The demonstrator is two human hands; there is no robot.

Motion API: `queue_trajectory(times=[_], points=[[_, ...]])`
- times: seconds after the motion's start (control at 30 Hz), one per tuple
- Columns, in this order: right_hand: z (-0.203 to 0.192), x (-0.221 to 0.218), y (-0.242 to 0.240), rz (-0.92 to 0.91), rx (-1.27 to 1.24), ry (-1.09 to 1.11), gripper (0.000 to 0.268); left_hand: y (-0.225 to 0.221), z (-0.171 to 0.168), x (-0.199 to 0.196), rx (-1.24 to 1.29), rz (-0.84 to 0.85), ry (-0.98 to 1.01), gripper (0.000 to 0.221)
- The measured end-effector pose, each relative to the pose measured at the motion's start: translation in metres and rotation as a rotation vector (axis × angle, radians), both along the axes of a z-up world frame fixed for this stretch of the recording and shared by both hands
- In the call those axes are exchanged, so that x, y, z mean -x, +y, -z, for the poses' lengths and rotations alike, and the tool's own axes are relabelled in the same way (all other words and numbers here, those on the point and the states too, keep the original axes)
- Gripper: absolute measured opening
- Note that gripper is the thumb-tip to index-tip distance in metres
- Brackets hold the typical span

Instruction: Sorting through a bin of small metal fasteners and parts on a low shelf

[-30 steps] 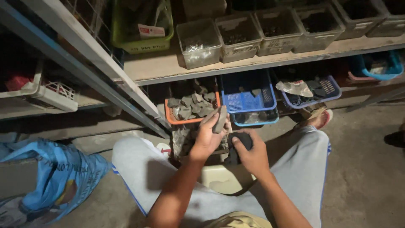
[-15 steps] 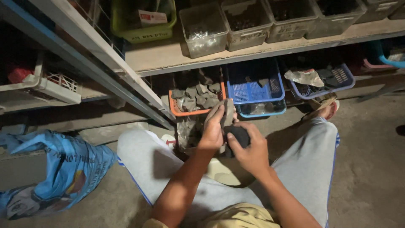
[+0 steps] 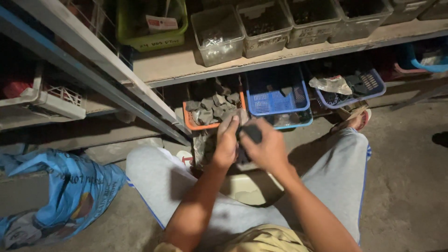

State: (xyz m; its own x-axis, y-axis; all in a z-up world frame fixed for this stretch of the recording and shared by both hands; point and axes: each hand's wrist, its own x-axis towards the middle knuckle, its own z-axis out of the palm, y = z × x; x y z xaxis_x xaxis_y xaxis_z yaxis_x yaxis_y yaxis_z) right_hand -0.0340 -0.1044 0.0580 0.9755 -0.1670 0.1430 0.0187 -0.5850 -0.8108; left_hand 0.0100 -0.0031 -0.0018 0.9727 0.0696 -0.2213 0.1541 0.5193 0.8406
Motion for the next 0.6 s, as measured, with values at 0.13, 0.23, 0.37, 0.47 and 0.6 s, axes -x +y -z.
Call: queue_trajectory(times=[0.13, 0.23, 0.37, 0.47, 0.6], points=[[0.009, -0.018, -0.015, 0.063, -0.026, 0.032, 0.022, -0.008, 0.01, 0.001, 0.042, 0.007, -0.092, 0.029], [0.01, -0.035, -0.028, 0.218, -0.019, 0.049, 0.026, -0.019, 0.009, 0.009, 0.168, 0.121, -0.146, 0.022], [0.005, -0.013, -0.017, 0.102, -0.106, 0.031, 0.026, -0.009, 0.005, 0.001, 0.086, 0.109, -0.137, 0.021], [0.008, -0.019, -0.023, 0.068, -0.139, 0.047, 0.023, -0.013, -0.006, 0.007, 0.074, 0.112, -0.137, 0.02], [0.015, -0.043, -0.044, 0.183, -0.092, 0.073, 0.03, -0.017, 0.018, 0.008, 0.092, 0.19, -0.195, 0.015]])
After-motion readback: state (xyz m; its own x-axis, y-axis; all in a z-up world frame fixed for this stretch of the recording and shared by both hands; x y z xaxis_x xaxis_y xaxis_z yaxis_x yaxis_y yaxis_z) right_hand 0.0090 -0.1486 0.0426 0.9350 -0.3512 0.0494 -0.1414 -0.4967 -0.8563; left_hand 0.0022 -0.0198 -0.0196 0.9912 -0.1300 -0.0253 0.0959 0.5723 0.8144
